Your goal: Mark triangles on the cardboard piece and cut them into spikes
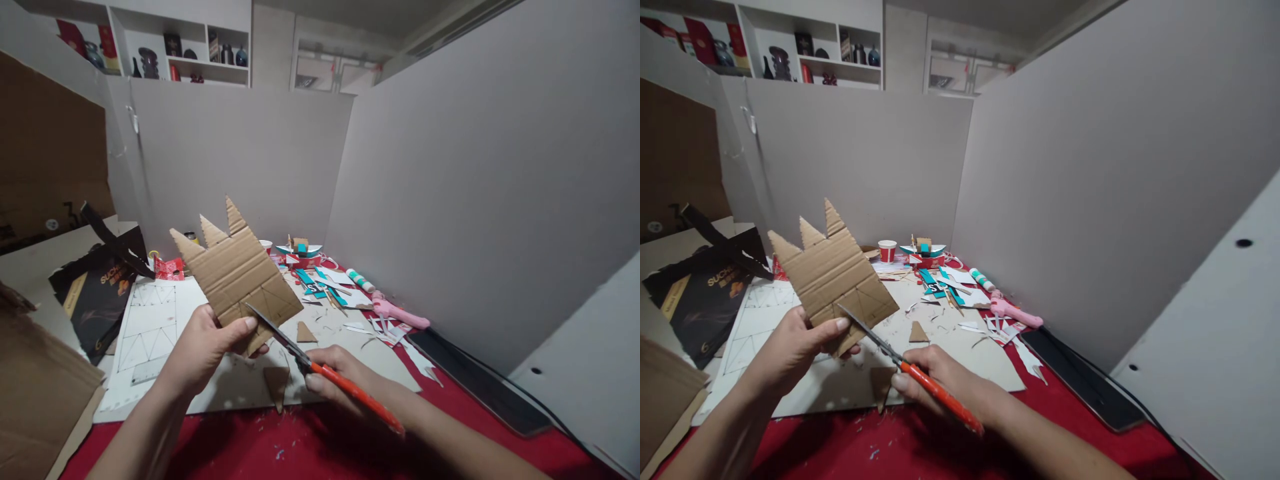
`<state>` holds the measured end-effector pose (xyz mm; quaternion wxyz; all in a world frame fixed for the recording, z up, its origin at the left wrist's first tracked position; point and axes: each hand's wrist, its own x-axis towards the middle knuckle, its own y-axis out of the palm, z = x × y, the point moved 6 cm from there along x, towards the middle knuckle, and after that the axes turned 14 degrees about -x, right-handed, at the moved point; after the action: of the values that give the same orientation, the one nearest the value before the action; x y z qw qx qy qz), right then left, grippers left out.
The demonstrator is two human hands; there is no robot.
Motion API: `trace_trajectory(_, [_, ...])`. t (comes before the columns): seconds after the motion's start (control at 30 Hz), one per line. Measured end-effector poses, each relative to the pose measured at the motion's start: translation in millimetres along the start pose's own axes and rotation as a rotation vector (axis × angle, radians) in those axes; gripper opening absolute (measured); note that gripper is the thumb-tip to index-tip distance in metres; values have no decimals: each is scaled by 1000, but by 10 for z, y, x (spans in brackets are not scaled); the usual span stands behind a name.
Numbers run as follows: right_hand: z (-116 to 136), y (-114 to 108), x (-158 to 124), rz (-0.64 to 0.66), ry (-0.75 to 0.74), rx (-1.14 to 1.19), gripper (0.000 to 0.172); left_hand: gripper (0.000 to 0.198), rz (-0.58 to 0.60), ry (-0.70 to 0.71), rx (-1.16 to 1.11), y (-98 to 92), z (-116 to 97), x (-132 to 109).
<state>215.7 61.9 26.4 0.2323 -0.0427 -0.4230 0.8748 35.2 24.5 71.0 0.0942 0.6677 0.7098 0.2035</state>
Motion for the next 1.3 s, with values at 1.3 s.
trace_trajectory(1.3, [26,25,13,22,-4,38,53,31,102,4,211,31,-82,-6])
